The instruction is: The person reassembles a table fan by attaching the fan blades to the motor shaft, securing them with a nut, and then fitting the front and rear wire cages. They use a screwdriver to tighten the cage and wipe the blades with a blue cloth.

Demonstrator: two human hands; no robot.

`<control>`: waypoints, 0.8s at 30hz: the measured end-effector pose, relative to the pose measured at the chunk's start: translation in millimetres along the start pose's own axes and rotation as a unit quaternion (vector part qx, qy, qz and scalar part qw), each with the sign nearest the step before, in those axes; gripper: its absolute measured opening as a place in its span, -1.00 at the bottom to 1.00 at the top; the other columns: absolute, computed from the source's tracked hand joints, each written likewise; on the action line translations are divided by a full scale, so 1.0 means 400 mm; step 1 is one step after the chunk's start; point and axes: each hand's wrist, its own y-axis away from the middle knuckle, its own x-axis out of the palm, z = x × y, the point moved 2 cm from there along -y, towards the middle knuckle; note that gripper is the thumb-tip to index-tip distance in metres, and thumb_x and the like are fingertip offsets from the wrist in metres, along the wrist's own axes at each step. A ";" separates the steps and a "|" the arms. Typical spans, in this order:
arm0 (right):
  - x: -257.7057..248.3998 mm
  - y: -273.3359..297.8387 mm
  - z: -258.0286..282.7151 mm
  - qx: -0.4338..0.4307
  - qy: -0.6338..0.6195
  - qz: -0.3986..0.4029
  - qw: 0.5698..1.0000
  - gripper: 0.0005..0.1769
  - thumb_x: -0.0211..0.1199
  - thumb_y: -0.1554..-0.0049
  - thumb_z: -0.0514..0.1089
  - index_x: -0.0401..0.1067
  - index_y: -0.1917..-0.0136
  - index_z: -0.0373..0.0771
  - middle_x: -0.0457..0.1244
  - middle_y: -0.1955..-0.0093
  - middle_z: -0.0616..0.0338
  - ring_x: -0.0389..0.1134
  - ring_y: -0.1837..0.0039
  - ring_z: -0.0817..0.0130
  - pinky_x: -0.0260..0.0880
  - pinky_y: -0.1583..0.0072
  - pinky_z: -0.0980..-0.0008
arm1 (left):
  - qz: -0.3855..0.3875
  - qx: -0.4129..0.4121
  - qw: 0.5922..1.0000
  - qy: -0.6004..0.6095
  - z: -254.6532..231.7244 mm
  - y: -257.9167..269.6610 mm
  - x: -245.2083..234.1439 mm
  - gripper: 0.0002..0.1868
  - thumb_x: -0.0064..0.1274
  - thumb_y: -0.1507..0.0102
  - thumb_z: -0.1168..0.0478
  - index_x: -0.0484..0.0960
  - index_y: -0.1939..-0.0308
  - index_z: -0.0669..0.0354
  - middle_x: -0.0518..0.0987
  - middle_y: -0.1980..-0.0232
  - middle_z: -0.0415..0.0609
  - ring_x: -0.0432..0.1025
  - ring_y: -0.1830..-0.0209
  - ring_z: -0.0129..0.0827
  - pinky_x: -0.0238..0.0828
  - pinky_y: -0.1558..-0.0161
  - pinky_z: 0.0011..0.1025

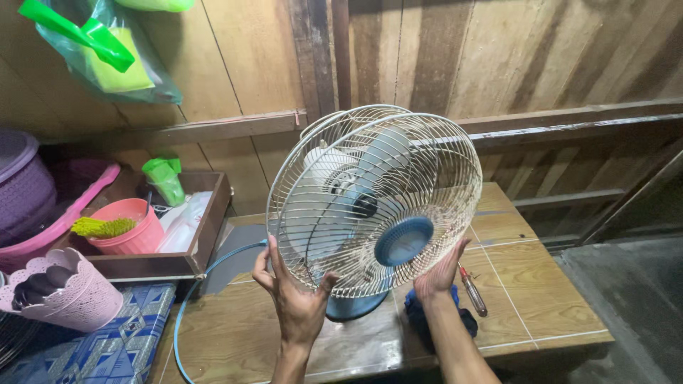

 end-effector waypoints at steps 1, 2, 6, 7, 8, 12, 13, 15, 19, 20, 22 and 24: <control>0.007 -0.010 0.000 -0.014 0.002 0.007 1.000 -0.08 -0.19 -0.25 0.48 -0.13 -0.67 -0.07 -0.01 -0.64 0.06 0.06 -0.59 0.11 0.08 -0.55 0.02 | -0.014 0.013 1.000 -0.001 -0.002 -0.006 0.007 0.34 0.13 -0.05 -0.49 -0.16 -0.65 0.11 -0.10 -0.48 0.38 -0.06 -0.52 0.20 0.11 -0.41 0.10; 0.010 -0.022 -0.004 -0.004 0.014 -0.009 1.000 -0.08 -0.23 -0.26 0.48 -0.10 -0.66 -0.08 0.00 -0.64 0.08 0.06 -0.59 0.12 0.08 -0.54 0.05 | -0.030 0.025 0.999 -0.002 -0.003 -0.014 0.017 0.33 0.14 -0.07 -0.47 -0.16 -0.66 0.09 -0.18 -0.55 0.41 -0.17 -0.59 0.26 0.01 -0.46 0.15; 0.015 -0.052 -0.039 0.041 0.032 -0.053 0.997 -0.10 -0.32 -0.27 0.47 -0.02 -0.64 -0.13 0.04 -0.61 0.09 0.09 -0.57 0.12 0.10 -0.52 0.15 | -0.071 0.027 0.997 -0.011 0.003 -0.038 0.042 0.32 0.13 -0.07 -0.45 -0.19 -0.68 0.02 -0.42 -0.67 0.43 -0.41 -0.73 0.32 -0.21 -0.57 0.22; 0.011 -0.054 -0.047 0.053 0.030 -0.058 0.996 -0.11 -0.33 -0.27 0.46 0.00 -0.63 -0.14 0.06 -0.60 0.08 0.10 -0.56 0.12 0.10 -0.51 0.16 | -0.070 0.016 0.997 0.009 0.007 -0.039 0.046 0.31 0.12 -0.09 -0.45 -0.21 -0.69 0.01 -0.43 -0.68 0.42 -0.42 -0.73 0.32 -0.23 -0.58 0.22; 0.008 -0.056 -0.055 0.053 0.033 -0.050 0.997 -0.11 -0.33 -0.28 0.46 0.00 -0.63 -0.15 0.06 -0.60 0.08 0.10 -0.57 0.13 0.10 -0.52 0.17 | -0.069 0.005 0.997 0.029 0.010 -0.042 0.049 0.31 0.10 -0.10 -0.46 -0.23 -0.69 0.00 -0.44 -0.69 0.42 -0.43 -0.74 0.31 -0.25 -0.59 0.22; -0.011 -0.058 -0.074 0.060 0.046 -0.056 0.996 -0.10 -0.33 -0.28 0.45 0.00 -0.63 -0.16 0.07 -0.59 0.11 0.11 -0.56 0.16 0.09 -0.52 0.19 | -0.063 -0.009 0.995 0.074 0.012 -0.039 0.047 0.30 0.10 -0.12 -0.47 -0.26 -0.68 -0.03 -0.49 -0.69 0.40 -0.43 -0.74 0.28 -0.23 -0.57 0.21; -0.018 -0.056 -0.076 0.064 0.050 -0.068 0.994 -0.10 -0.34 -0.27 0.45 0.00 -0.63 -0.16 0.07 -0.59 0.12 0.12 -0.55 0.17 0.09 -0.52 0.18 | -0.065 0.001 0.995 0.080 0.010 -0.036 0.045 0.29 0.11 -0.12 -0.47 -0.25 -0.68 -0.04 -0.48 -0.69 0.40 -0.42 -0.73 0.27 -0.20 -0.56 0.20; -0.043 -0.042 -0.065 0.051 0.086 -0.113 0.988 -0.08 -0.37 -0.28 0.48 0.04 -0.62 -0.18 0.12 -0.54 0.02 0.15 -0.50 0.11 0.12 -0.48 0.12 | -0.069 0.018 0.993 0.090 0.005 -0.020 0.039 0.27 0.12 -0.13 -0.47 -0.23 -0.67 -0.07 -0.47 -0.68 0.39 -0.40 -0.73 0.26 -0.14 -0.55 0.19; -0.063 -0.013 -0.044 -0.004 0.021 -0.035 0.999 -0.09 -0.27 -0.24 0.50 -0.01 -0.64 -0.08 0.09 -0.58 0.16 0.13 -0.54 0.17 0.10 -0.54 0.10 | -0.041 0.021 0.996 0.076 0.011 0.036 0.040 0.29 0.14 -0.12 -0.45 -0.22 -0.66 0.02 -0.37 -0.67 0.39 -0.39 -0.72 0.26 -0.16 -0.54 0.20; -0.067 -0.009 -0.040 0.014 0.002 -0.032 0.999 -0.07 -0.25 -0.24 0.53 0.01 -0.64 -0.08 0.10 -0.56 0.15 0.13 -0.53 0.15 0.11 -0.52 0.05 | -0.030 0.033 0.996 0.075 0.022 0.042 0.043 0.29 0.13 -0.13 -0.47 -0.22 -0.66 0.05 -0.35 -0.66 0.39 -0.38 -0.72 0.25 -0.17 -0.55 0.21; -0.071 -0.006 -0.026 0.048 -0.035 -0.025 0.998 -0.03 -0.21 -0.23 0.58 0.03 -0.64 -0.08 0.11 -0.52 0.12 0.13 -0.50 0.11 0.14 -0.48 -0.04 | -0.019 0.060 0.996 0.063 0.058 0.064 0.047 0.29 0.03 -0.15 -0.51 -0.22 -0.66 0.11 -0.32 -0.66 0.38 -0.33 -0.71 0.25 -0.16 -0.55 0.22; -0.075 -0.003 -0.010 0.057 -0.015 -0.042 0.997 0.01 -0.17 -0.16 0.60 0.01 -0.64 -0.03 0.09 -0.55 0.14 0.12 -0.53 0.09 0.15 -0.49 -0.08 | -0.019 0.092 0.995 0.043 0.125 0.101 0.041 0.27 -0.14 -0.19 -0.56 -0.23 -0.67 0.17 -0.31 -0.67 0.36 -0.27 -0.71 0.26 -0.14 -0.56 0.23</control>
